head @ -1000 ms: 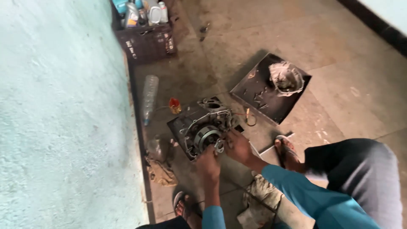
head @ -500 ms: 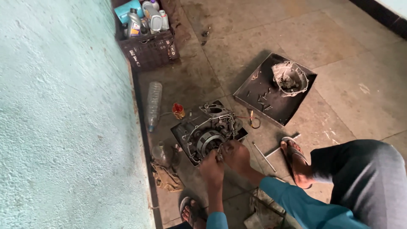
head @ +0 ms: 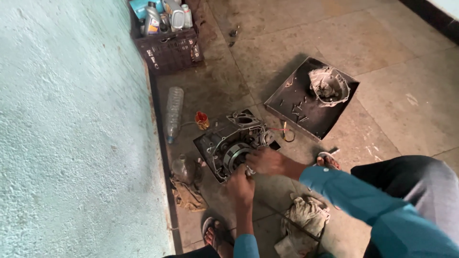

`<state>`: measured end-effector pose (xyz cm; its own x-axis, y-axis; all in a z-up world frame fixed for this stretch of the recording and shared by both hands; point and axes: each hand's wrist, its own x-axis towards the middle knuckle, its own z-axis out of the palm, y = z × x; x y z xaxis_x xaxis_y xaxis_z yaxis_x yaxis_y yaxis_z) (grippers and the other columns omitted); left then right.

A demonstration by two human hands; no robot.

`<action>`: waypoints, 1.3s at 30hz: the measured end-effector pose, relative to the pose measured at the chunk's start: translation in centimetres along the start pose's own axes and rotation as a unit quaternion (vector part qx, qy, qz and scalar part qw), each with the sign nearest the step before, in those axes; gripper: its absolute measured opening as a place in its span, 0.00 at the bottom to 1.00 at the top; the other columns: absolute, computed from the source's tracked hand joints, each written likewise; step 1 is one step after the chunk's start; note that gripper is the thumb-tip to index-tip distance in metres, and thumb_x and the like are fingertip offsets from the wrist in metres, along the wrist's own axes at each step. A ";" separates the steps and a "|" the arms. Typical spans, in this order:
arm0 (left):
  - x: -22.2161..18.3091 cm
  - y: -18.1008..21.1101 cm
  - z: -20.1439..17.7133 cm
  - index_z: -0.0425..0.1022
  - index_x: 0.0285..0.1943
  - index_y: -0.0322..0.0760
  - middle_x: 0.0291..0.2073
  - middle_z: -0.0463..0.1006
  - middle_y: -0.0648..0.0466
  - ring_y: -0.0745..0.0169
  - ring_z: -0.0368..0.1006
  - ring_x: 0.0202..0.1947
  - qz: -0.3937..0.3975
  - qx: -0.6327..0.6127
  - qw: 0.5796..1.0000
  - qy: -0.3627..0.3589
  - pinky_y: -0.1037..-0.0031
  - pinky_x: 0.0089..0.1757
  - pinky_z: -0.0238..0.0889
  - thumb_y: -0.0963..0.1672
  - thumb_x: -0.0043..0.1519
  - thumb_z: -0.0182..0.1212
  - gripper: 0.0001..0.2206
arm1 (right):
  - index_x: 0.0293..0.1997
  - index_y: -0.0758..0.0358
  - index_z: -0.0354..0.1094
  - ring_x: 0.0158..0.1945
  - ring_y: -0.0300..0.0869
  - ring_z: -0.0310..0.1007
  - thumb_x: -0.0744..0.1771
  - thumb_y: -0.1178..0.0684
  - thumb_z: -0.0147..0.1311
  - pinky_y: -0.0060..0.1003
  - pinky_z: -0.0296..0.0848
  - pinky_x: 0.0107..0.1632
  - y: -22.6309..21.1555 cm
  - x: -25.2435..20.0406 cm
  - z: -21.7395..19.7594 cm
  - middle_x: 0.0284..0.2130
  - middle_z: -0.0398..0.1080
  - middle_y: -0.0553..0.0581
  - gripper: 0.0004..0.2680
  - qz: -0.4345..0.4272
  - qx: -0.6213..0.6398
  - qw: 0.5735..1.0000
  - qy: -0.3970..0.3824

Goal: Repairing or assembling a motorcycle engine on the floor.

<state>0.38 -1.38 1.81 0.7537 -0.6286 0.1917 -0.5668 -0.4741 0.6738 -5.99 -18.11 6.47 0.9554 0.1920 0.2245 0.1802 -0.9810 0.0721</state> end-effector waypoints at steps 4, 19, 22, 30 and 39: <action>-0.5 0.0 0.6 0.74 0.47 0.40 0.33 0.79 0.42 0.38 0.76 0.33 0.001 -0.024 1.000 0.004 0.51 0.34 0.68 0.40 0.60 0.62 0.08 | 0.40 0.65 0.70 0.42 0.51 0.74 0.59 0.54 0.58 0.45 0.74 0.42 0.3 -1.1 -0.9 0.41 0.71 0.59 0.10 -0.127 -0.072 0.989 0.022; -0.3 3.6 2.3 0.80 0.53 0.45 0.32 0.80 0.43 0.40 0.77 0.34 -0.178 -0.037 0.981 0.066 0.51 0.35 0.70 0.47 0.62 0.66 0.12 | 0.47 0.62 0.69 0.47 0.62 0.74 0.59 0.51 0.60 0.56 0.74 0.49 -17.0 -30.3 23.0 0.42 0.73 0.67 0.15 0.381 0.208 0.866 -0.249; -0.6 3.6 2.1 0.79 0.49 0.42 0.30 0.80 0.43 0.39 0.76 0.37 -0.149 -0.023 0.984 0.091 0.50 0.41 0.68 0.45 0.60 0.65 0.09 | 0.44 0.61 0.71 0.46 0.62 0.75 0.60 0.50 0.61 0.56 0.74 0.49 -17.4 -32.0 24.6 0.41 0.75 0.68 0.12 0.484 0.218 0.836 -0.140; -1.0 4.4 2.6 0.72 0.50 0.33 0.35 0.79 0.40 0.37 0.71 0.48 -0.064 0.065 0.989 0.116 0.48 0.49 0.61 0.38 0.56 0.64 0.13 | 0.42 0.62 0.73 0.44 0.62 0.76 0.56 0.44 0.67 0.55 0.75 0.46 -17.3 -29.6 19.0 0.42 0.74 0.70 0.17 0.477 0.132 0.841 -0.219; -0.6 4.0 2.1 0.69 0.57 0.40 0.37 0.80 0.42 0.38 0.76 0.38 -0.144 -0.118 0.982 0.022 0.48 0.38 0.68 0.41 0.64 0.58 0.12 | 0.40 0.67 0.75 0.44 0.60 0.75 0.65 0.39 0.61 0.52 0.74 0.45 -10.9 -39.0 30.2 0.34 0.75 0.69 0.17 0.394 0.317 0.827 -0.246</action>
<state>-3.04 -4.23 2.86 0.8881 -0.4596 -0.0047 -0.2383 -0.4690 0.8505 -38.15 -15.75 -32.40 0.7862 -0.3960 -0.4743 -0.6061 -0.6439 -0.4670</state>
